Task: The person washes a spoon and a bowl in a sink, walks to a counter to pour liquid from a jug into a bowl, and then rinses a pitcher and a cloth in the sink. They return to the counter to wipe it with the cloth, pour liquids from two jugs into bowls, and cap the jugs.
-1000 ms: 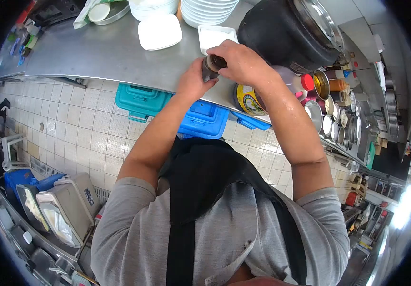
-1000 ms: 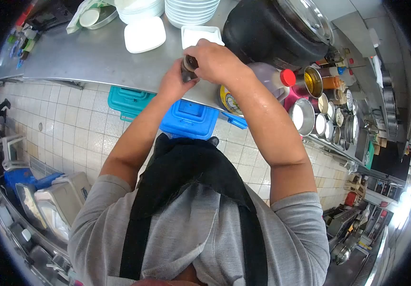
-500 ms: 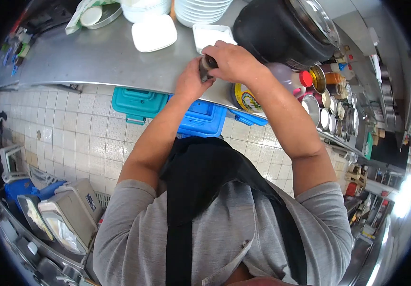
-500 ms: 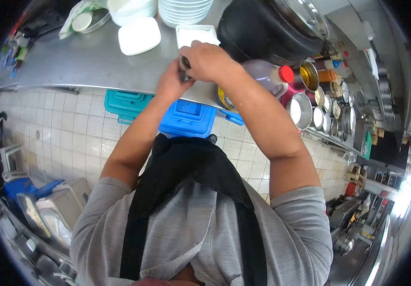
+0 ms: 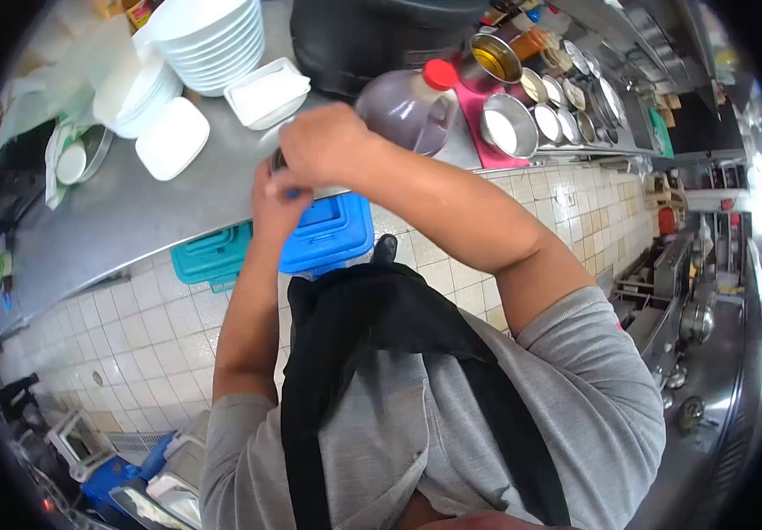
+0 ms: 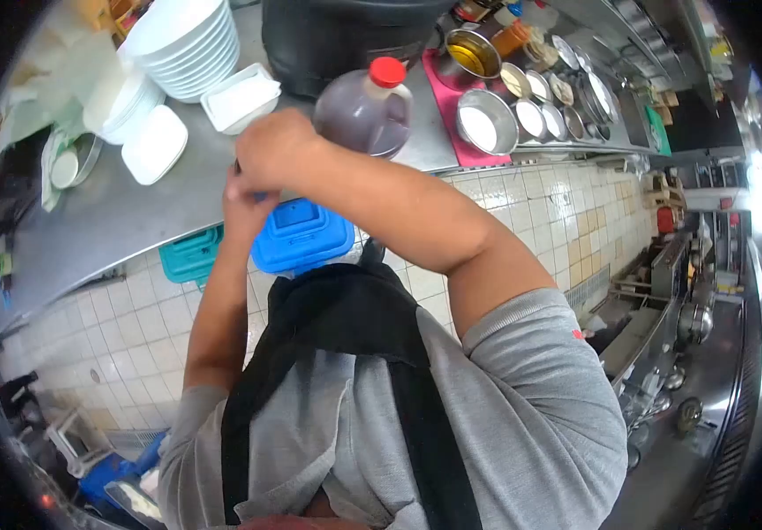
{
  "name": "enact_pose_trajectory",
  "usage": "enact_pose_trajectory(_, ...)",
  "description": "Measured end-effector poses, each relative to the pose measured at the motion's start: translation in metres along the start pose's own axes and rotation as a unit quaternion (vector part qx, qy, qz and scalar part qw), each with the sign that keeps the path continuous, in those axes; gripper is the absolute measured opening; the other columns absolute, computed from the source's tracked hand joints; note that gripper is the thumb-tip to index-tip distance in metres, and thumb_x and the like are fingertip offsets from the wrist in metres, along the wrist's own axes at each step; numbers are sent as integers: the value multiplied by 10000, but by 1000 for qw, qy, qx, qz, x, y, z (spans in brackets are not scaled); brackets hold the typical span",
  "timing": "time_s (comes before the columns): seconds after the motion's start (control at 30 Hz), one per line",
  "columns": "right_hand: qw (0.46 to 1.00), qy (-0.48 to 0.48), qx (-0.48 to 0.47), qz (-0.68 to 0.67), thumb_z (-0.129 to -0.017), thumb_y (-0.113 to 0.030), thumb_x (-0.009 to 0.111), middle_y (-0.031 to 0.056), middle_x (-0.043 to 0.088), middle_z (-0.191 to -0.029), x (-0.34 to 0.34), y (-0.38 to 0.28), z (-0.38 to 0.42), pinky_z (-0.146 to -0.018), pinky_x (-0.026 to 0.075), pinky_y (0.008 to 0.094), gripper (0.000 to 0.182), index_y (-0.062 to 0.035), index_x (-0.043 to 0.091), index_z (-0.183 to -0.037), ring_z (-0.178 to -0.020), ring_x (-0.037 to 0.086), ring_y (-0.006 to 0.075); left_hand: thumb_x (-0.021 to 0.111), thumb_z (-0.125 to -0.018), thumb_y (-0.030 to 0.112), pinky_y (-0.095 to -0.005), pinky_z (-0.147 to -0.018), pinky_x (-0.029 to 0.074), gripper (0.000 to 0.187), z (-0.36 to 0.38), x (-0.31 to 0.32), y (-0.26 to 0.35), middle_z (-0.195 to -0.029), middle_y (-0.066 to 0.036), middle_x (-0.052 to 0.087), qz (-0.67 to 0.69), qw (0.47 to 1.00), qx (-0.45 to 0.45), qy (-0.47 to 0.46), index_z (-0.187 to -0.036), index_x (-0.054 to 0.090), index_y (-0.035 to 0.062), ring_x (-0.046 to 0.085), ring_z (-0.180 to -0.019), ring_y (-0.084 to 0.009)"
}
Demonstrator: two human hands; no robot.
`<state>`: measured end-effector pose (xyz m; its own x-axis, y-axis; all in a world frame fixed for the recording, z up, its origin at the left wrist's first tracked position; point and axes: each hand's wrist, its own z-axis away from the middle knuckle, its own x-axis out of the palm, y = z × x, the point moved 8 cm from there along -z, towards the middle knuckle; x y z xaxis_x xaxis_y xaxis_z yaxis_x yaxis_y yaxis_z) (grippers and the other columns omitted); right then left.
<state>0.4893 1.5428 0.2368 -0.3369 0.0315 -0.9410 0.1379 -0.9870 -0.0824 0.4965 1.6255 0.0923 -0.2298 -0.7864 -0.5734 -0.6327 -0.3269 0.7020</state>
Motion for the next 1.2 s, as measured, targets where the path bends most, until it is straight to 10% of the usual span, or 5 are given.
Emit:
enact_pose_trajectory(0.4,891,219,-245,-312,-631,-400,845,193,603,-1193,22,31,154,-1003,410,441,675,-63,562,-1143,-1186,529,393,860,-617,195,-338,-951,457,823,56,21,127,-1233,-102,552,369,906,-135,-155,-1292,421,21,570,-1105,-186)
enact_pose_trajectory(0.63,831,370,19,-416,-619,-364,879,205,540,-1286,51,115,252,-1021,409,412,730,-36,544,-1177,-1197,530,373,874,-616,187,-343,-911,474,718,21,95,219,-1145,-87,586,262,958,-91,-80,-1203,491,30,590,-1045,-182)
enact_pose_trajectory(0.83,826,286,-150,-462,-624,-309,886,187,473,-1402,45,185,354,-1039,390,424,654,-75,575,-1150,-1284,477,334,880,-600,168,-341,-900,493,719,29,191,345,-1148,-77,595,334,874,52,-348,-1201,502,55,608,-1041,-194)
enact_pose_trajectory(1.03,816,456,151,-321,-641,-294,868,170,623,-1224,67,243,434,-1016,417,432,583,-61,579,-1091,-1251,516,358,833,-603,119,-350,-896,490,643,18,265,394,-1094,-72,625,358,907,-10,-221,-1170,539,51,609,-1039,-177)
enact_pose_trajectory(1.2,765,297,-44,-570,-632,-199,870,161,621,-1241,59,278,444,-1035,399,406,555,-68,585,-1090,-1246,528,295,832,-601,93,-336,-917,481,656,10,290,430,-1124,-55,623,405,821,25,-401,-1186,537,50,608,-1038,-160)
